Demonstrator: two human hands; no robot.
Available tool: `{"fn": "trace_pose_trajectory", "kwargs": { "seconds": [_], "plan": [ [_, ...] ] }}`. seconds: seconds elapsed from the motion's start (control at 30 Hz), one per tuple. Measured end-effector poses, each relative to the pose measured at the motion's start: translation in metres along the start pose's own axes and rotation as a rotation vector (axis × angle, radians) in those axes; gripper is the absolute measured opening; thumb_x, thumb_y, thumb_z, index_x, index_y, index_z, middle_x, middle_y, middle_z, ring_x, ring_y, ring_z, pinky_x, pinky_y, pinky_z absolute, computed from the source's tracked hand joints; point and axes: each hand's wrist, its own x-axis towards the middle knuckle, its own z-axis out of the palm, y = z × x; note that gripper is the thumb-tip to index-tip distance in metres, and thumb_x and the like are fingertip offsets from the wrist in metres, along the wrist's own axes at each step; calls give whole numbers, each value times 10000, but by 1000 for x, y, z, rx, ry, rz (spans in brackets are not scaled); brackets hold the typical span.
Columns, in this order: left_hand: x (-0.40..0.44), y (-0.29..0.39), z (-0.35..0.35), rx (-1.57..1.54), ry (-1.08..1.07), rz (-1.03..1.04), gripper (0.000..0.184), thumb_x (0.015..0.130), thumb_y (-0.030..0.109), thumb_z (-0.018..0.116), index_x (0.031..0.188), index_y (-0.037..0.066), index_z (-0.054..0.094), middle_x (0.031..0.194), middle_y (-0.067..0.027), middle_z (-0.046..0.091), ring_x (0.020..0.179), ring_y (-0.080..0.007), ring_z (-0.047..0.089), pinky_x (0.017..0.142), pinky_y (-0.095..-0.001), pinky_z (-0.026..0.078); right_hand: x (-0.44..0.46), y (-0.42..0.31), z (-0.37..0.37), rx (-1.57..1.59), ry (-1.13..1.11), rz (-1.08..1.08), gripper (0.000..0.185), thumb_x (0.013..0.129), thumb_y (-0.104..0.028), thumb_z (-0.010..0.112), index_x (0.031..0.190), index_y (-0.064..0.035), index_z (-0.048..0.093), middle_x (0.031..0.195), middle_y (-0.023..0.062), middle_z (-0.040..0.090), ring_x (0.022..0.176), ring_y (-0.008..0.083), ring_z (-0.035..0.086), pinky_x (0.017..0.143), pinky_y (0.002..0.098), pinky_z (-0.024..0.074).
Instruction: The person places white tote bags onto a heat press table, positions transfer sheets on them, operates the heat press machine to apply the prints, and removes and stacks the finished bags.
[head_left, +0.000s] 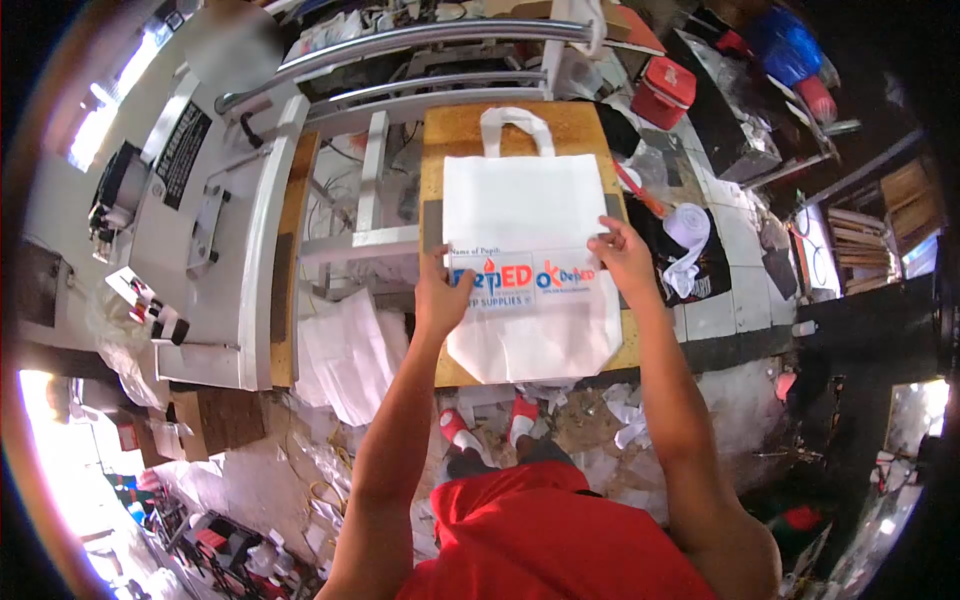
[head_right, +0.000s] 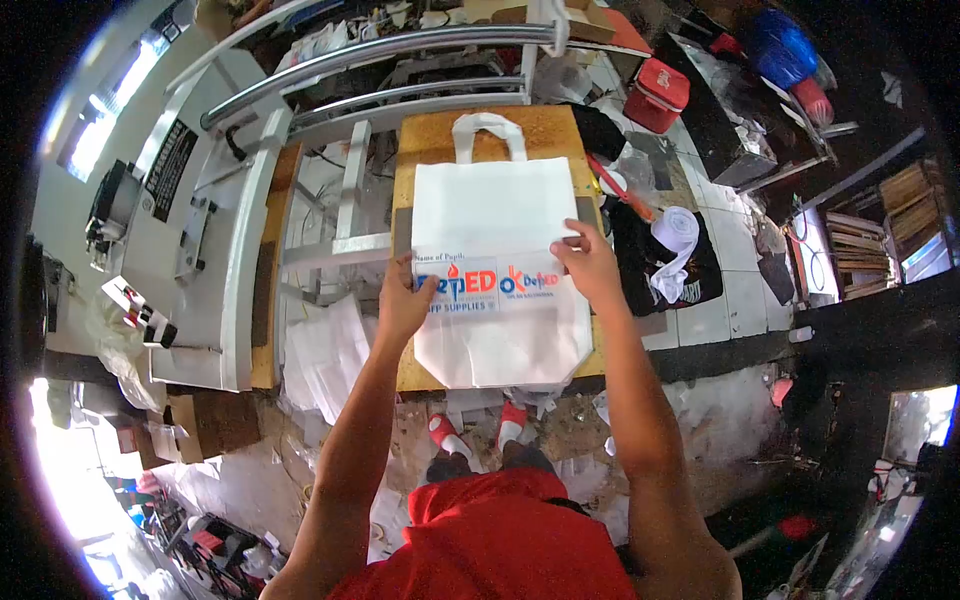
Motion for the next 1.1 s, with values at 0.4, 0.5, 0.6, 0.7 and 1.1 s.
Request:
{"fn": "trace_pose_trajectory", "kwargs": {
  "seconds": [0.4,0.5,0.6,0.7,1.1],
  "plan": [
    [-3,17,26,509,228,370,424,861,148,708,1237,22,556,1214,-209,602,1139,-400,558,1004,-487,436,-28,57,2,-826,92,-677,284,832,-160,733,1083,-49,661,1236,166,593,1165,387,534,985,500,448],
    [-21,7,32,582,220,524,350,849,111,680,1185,37,618,1269,-186,576,1185,-392,530,1042,-495,408,-32,51,5,-857,96,-686,325,845,-196,724,1129,-52,659,1280,169,571,1203,386,512,993,511,443],
    [-26,-6,39,642,225,495,413,872,139,664,1269,36,622,1373,-162,545,1294,-380,473,1093,-502,376,-36,46,8,-936,99,-668,359,860,-231,711,1163,-50,646,1330,172,535,1240,382,488,1007,518,430],
    [-25,-12,41,666,260,535,419,881,145,654,1283,34,616,1380,-164,538,1301,-386,467,1105,-509,368,-38,44,11,-958,92,-620,397,869,-254,702,1203,-54,625,1366,168,503,1263,383,469,1018,529,411],
    [-25,-14,41,642,255,493,464,886,167,636,1325,22,594,1416,-178,528,1307,-393,461,1105,-506,378,-34,60,15,-981,130,-636,430,873,-257,718,1256,-78,639,1395,131,519,1273,386,467,1019,546,395]
  ]
}}
